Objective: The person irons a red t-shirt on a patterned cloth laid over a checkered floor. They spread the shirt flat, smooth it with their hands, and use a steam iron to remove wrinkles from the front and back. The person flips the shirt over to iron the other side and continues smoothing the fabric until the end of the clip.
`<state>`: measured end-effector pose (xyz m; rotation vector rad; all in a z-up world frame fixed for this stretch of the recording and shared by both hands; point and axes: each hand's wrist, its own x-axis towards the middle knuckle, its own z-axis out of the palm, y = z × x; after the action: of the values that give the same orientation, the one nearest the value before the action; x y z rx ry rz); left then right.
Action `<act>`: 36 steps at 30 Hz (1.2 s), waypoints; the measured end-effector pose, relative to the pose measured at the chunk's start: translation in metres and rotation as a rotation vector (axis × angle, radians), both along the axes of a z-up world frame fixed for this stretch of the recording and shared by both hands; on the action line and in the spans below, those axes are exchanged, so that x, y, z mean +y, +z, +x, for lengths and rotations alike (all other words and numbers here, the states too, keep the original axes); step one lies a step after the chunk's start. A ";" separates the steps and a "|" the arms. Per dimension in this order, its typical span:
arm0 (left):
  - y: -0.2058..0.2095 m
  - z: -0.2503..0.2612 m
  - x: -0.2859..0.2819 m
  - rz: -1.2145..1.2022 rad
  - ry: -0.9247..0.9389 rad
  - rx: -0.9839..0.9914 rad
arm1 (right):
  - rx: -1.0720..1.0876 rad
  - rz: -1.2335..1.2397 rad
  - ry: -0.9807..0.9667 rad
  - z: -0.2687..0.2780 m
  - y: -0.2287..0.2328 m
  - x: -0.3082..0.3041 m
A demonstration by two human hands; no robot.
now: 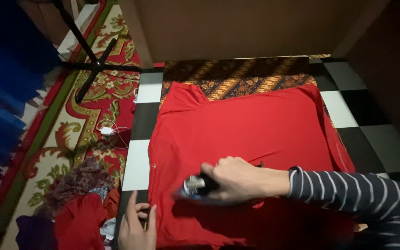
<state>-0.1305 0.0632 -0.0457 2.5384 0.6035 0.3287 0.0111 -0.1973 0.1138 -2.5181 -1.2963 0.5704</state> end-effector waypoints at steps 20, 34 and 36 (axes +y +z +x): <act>-0.022 -0.015 0.033 -0.369 0.026 0.255 | -0.034 0.064 0.052 -0.003 -0.001 0.014; 0.012 0.021 -0.043 0.198 -0.278 -0.374 | -0.020 -0.038 0.014 0.002 0.005 0.018; 0.017 0.029 -0.052 0.190 -0.314 -0.231 | 0.024 -0.069 -0.009 -0.001 0.008 0.010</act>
<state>-0.1012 0.0112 -0.0284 2.6686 0.0869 0.5762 0.0103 -0.1871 0.1217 -2.5633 -1.2774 0.6520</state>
